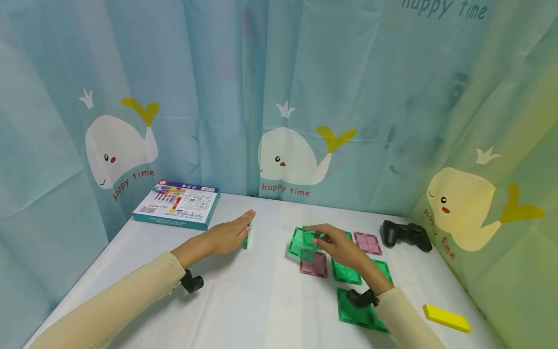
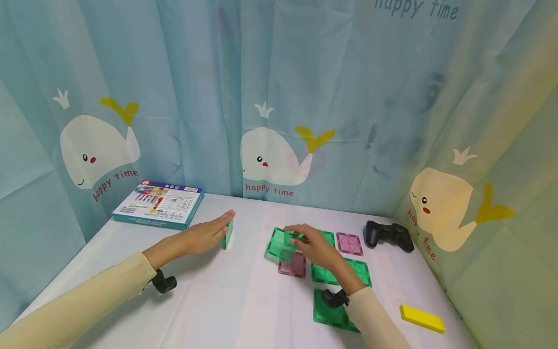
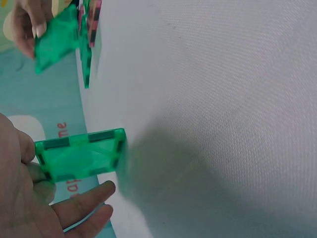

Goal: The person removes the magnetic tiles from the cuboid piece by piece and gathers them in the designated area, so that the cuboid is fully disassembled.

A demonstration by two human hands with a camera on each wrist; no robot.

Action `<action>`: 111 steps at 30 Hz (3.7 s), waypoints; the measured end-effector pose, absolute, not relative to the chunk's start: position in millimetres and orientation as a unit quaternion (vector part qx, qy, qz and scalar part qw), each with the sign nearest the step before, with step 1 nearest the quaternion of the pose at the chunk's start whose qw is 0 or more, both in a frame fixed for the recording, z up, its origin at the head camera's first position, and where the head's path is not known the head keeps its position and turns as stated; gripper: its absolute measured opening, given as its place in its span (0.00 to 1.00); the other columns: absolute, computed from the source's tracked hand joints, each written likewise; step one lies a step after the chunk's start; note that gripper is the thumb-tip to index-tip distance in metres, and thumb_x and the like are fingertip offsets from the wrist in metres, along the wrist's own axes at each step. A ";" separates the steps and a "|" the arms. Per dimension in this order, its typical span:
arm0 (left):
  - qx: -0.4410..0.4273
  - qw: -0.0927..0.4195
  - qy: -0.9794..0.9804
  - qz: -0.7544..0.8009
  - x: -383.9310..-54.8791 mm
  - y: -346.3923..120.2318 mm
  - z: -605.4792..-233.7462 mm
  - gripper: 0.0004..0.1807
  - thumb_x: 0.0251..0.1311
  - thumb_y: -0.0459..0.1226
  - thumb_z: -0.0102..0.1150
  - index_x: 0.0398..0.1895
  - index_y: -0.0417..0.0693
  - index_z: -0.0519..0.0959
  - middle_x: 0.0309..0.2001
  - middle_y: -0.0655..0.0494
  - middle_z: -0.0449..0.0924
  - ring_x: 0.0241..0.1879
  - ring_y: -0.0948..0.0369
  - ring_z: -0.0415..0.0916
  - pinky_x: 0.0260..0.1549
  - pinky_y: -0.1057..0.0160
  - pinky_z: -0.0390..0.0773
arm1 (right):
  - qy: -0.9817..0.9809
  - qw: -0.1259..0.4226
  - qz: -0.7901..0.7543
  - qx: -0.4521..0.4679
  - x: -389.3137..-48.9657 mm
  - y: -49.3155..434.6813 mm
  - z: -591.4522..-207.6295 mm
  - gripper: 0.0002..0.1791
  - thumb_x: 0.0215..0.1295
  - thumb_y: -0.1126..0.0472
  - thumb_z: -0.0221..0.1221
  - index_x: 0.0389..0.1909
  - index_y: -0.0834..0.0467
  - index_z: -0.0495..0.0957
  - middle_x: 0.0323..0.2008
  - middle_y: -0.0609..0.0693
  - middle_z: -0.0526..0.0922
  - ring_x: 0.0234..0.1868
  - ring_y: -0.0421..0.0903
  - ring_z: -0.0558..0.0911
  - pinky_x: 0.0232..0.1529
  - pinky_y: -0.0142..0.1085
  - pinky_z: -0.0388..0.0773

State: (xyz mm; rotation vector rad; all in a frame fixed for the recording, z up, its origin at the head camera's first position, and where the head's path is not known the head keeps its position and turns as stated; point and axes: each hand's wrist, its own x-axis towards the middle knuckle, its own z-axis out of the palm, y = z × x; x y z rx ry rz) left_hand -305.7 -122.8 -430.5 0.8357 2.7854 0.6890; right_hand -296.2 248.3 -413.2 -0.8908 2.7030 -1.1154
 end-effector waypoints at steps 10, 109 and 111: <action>0.276 0.075 0.929 0.236 -302.1 -123.2 -428.1 0.34 0.87 0.51 0.23 0.87 0.47 0.43 0.87 0.55 0.36 0.85 0.56 0.40 0.79 0.39 0.55 | 0.882 0.080 -0.368 -0.283 -263.0 286.1 -408.3 0.21 0.81 0.59 0.58 0.70 0.57 0.76 0.55 0.61 0.81 0.38 0.58 0.83 0.40 0.40 0.83; 0.280 0.090 0.915 0.276 -304.4 -144.7 -426.7 0.33 0.87 0.43 0.29 0.86 0.38 0.42 0.86 0.43 0.38 0.85 0.47 0.39 0.82 0.44 0.48 | 0.931 0.125 -0.271 -0.208 -322.9 60.7 -441.0 0.48 0.67 0.47 0.73 0.79 0.63 0.61 0.74 0.63 0.71 0.76 0.62 0.69 0.74 0.58 0.69; 0.270 0.094 0.914 0.288 -304.3 -148.1 -432.1 0.34 0.87 0.43 0.29 0.86 0.36 0.41 0.86 0.39 0.38 0.85 0.45 0.39 0.82 0.42 0.47 | 0.931 0.121 -0.273 -0.212 -322.8 62.5 -441.5 0.48 0.66 0.49 0.74 0.79 0.64 0.62 0.74 0.63 0.71 0.76 0.62 0.69 0.75 0.57 0.68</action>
